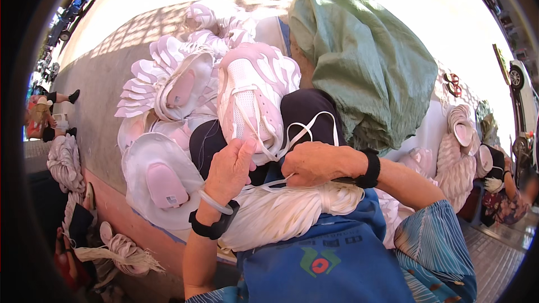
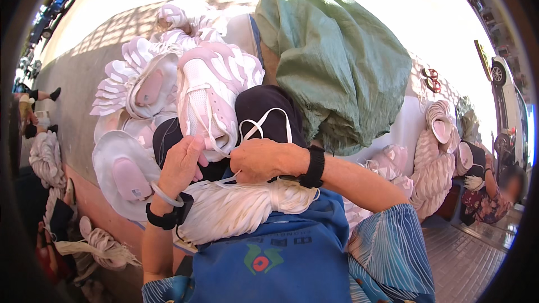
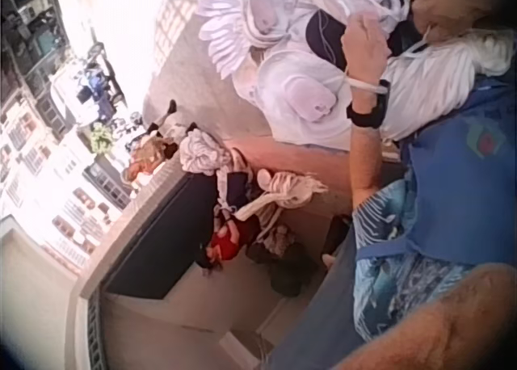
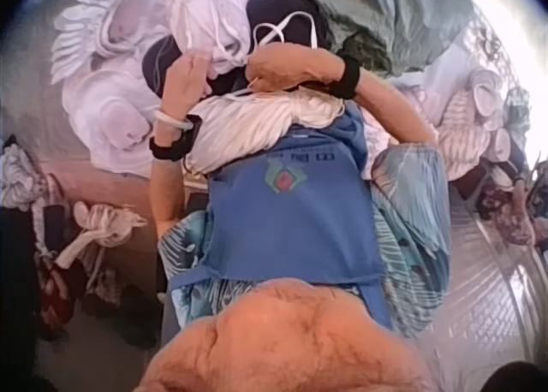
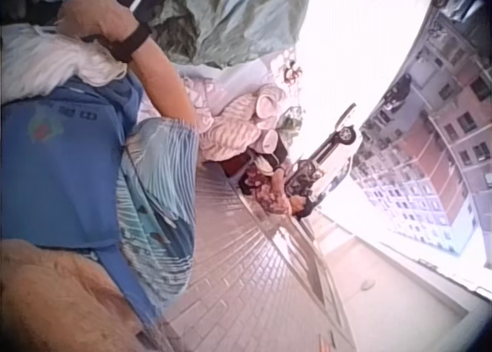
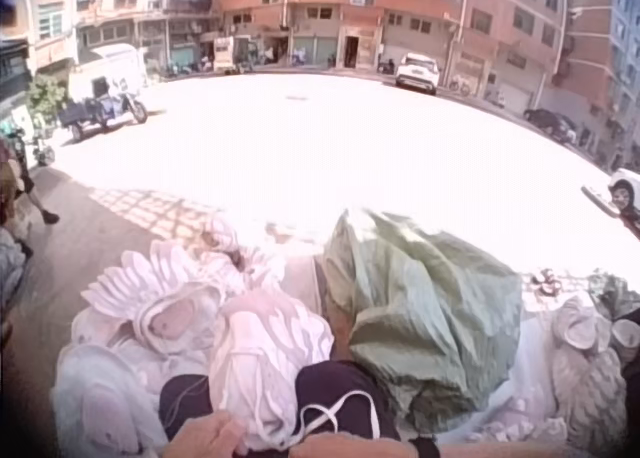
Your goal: The recorder is lacing a white and pink shoe as part of a manufacturing or assembly process.
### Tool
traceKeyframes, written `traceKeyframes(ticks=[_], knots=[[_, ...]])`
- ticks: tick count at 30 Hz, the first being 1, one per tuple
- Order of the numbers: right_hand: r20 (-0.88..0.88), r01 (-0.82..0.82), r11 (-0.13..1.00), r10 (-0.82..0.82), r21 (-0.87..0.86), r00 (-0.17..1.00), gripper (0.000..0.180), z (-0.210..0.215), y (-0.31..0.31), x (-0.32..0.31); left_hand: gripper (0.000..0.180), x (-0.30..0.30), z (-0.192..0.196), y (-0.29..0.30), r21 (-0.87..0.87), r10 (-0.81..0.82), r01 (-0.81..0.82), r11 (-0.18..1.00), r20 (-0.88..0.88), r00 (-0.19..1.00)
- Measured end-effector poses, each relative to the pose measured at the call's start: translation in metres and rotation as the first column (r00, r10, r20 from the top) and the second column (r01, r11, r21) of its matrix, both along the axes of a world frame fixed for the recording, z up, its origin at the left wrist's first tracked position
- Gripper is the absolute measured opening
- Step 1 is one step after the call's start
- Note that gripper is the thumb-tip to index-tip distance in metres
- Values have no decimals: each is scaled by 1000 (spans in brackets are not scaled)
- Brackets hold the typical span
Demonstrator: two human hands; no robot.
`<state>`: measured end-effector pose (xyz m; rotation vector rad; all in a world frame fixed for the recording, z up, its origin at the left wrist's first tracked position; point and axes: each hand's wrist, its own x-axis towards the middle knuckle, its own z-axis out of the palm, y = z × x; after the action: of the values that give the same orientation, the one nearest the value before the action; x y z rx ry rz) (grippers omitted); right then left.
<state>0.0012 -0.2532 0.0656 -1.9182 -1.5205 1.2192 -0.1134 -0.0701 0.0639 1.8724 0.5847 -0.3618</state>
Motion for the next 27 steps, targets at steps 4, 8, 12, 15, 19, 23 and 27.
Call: traceKeyframes(ticks=[4, 8, 12, 15, 19, 23, 27], knots=[[-243, -45, 977, 96, 206, 965, 24, 36, 10, -17, 65, 3, 2, 4, 41, -110, 111, 993, -28, 994], [-311, -64, 936, 179, 346, 934, 20, 53, 14, -44, 68, 1, -5, 2, -69, -169, 161, 985, -136, 976], [-418, -41, 919, 218, 392, 882, 20, 102, 11, -58, 65, 4, -7, -1, -239, -113, 82, 968, -121, 986], [-464, 89, 736, 324, 672, 825, 17, 124, 28, -104, 61, 4, -6, -1, -217, -133, 101, 971, -136, 982], [-430, 102, 553, 504, 827, 749, 23, 162, 46, -137, 57, 6, -9, -9, -398, -114, 50, 916, -137, 984], [-481, 273, 416, 561, 867, 674, 25, 182, 57, -160, 45, -7, -21, -22, -253, -235, 215, 943, -52, 971], [-541, 272, 511, 506, 815, 671, 26, 186, 66, -136, 31, -6, -1, -16, -744, 140, -200, 637, -143, 980]])
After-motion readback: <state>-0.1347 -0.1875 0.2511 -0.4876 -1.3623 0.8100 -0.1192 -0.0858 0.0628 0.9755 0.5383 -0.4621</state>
